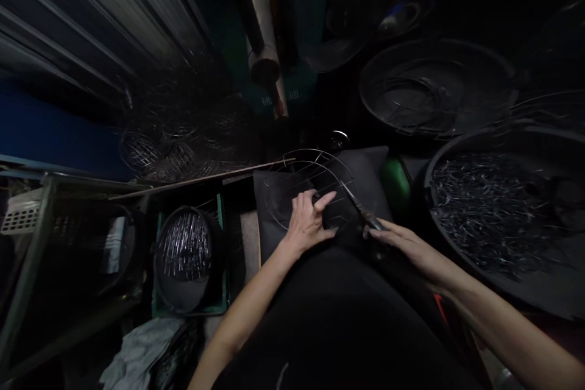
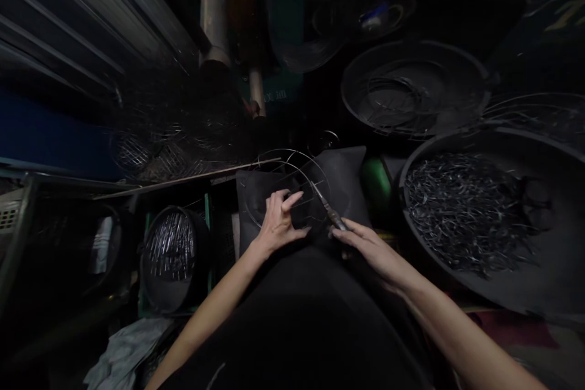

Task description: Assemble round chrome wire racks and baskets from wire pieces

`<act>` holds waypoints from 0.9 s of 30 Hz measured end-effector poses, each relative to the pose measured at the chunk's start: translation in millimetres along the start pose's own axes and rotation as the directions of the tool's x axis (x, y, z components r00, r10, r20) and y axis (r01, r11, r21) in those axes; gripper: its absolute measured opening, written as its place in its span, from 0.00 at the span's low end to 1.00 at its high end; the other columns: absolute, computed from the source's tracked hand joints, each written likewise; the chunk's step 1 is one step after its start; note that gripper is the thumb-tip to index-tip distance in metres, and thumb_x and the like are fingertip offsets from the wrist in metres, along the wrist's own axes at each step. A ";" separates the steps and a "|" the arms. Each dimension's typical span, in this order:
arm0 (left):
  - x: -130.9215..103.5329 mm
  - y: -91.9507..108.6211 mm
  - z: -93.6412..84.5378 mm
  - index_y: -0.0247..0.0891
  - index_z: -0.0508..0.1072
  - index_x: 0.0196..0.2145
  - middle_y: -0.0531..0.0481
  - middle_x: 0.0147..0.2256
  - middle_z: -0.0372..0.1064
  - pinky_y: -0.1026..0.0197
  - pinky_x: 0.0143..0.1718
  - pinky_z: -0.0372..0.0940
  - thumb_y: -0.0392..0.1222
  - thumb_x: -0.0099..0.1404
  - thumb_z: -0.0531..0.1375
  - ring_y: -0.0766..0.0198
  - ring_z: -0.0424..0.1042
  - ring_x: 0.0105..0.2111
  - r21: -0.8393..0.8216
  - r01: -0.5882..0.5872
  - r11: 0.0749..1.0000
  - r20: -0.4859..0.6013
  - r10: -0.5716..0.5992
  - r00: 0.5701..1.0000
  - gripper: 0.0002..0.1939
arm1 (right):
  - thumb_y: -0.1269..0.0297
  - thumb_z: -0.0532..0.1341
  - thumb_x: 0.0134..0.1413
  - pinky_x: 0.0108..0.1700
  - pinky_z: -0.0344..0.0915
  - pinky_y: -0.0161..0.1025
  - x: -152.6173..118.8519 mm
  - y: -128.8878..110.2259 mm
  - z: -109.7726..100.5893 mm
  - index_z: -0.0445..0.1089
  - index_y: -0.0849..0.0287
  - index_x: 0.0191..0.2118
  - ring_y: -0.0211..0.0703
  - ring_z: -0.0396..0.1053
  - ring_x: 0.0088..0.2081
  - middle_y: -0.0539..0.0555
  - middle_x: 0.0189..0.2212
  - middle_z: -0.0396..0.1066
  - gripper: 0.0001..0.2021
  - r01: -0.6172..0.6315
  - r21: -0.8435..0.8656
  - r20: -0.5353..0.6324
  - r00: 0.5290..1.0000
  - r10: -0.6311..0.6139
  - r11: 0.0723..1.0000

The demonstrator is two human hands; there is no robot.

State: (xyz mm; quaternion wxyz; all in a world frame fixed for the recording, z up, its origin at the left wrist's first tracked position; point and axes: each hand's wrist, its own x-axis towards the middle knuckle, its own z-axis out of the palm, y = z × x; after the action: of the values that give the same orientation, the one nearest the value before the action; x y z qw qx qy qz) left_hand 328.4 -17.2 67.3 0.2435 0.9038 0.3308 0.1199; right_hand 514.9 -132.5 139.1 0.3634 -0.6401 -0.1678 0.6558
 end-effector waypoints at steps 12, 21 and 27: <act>14.0 4.7 18.8 0.58 0.64 0.56 0.43 0.49 0.62 0.53 0.42 0.63 0.48 0.63 0.61 0.56 0.65 0.44 0.329 -0.011 0.944 -0.244 0.096 0.965 0.24 | 0.39 0.61 0.44 0.44 0.69 0.44 -9.8 -11.8 -6.5 0.72 0.57 0.42 0.52 0.71 0.40 0.54 0.35 0.74 0.28 0.144 -0.449 -0.118 0.969 -0.218 0.882; 9.6 9.2 56.9 0.44 0.59 0.60 0.36 0.55 0.58 0.51 0.49 0.67 0.36 0.66 0.54 0.51 0.63 0.56 0.144 0.007 0.990 -0.259 0.031 0.965 0.26 | 0.29 0.48 0.46 0.34 0.67 0.47 32.2 17.5 8.5 0.72 0.55 0.39 0.49 0.69 0.32 0.56 0.35 0.68 0.34 0.132 -0.853 -0.169 0.844 -0.508 0.504; -35.2 13.9 23.8 0.40 0.64 0.55 0.41 0.49 0.67 0.57 0.47 0.71 0.37 0.67 0.54 0.60 0.70 0.49 -0.051 -0.024 0.998 -0.367 0.004 0.930 0.18 | 0.36 0.49 0.53 0.33 0.67 0.45 39.1 30.1 9.7 0.71 0.55 0.45 0.47 0.68 0.32 0.56 0.36 0.66 0.29 0.129 -0.900 -0.139 0.820 -0.556 0.416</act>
State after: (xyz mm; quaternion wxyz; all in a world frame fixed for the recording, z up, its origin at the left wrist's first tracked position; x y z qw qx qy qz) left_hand 318.5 -58.2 52.2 0.2009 0.8610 0.3606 0.2973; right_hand 500.9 -123.6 91.7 0.1509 -0.8070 -0.5198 0.2365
